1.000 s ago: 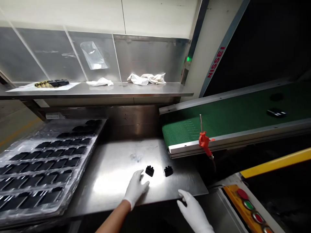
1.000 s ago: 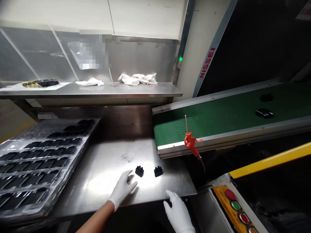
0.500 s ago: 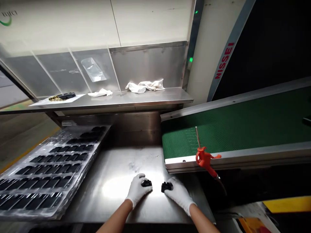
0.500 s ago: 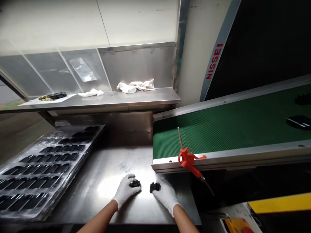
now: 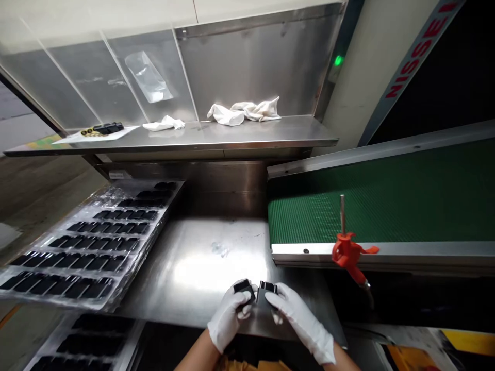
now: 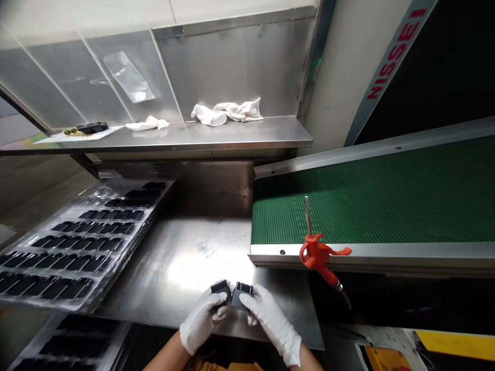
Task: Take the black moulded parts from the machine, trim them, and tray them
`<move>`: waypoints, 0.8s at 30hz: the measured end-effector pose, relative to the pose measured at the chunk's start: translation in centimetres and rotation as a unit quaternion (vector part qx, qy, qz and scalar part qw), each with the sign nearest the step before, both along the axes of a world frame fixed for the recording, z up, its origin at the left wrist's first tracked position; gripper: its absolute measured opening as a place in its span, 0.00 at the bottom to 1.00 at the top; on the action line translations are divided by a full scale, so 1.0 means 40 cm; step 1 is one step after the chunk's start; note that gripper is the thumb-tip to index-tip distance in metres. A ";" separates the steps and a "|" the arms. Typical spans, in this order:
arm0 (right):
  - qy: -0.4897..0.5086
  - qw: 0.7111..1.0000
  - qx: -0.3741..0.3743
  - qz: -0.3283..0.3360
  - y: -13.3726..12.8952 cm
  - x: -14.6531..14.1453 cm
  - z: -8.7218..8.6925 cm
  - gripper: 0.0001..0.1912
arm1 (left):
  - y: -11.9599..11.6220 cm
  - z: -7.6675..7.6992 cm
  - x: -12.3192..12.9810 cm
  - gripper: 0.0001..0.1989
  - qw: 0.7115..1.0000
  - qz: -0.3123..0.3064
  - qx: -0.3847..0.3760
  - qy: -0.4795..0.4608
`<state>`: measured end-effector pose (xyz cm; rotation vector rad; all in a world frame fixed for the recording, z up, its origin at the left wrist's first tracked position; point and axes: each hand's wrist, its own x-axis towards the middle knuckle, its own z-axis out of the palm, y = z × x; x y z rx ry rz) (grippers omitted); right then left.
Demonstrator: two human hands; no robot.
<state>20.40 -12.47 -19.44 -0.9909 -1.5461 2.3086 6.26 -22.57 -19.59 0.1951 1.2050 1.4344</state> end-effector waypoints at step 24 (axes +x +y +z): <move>-0.137 0.957 0.153 -0.206 -0.152 -0.090 0.106 0.23 | -0.086 0.140 -0.080 0.19 0.977 -0.025 -0.027 -0.211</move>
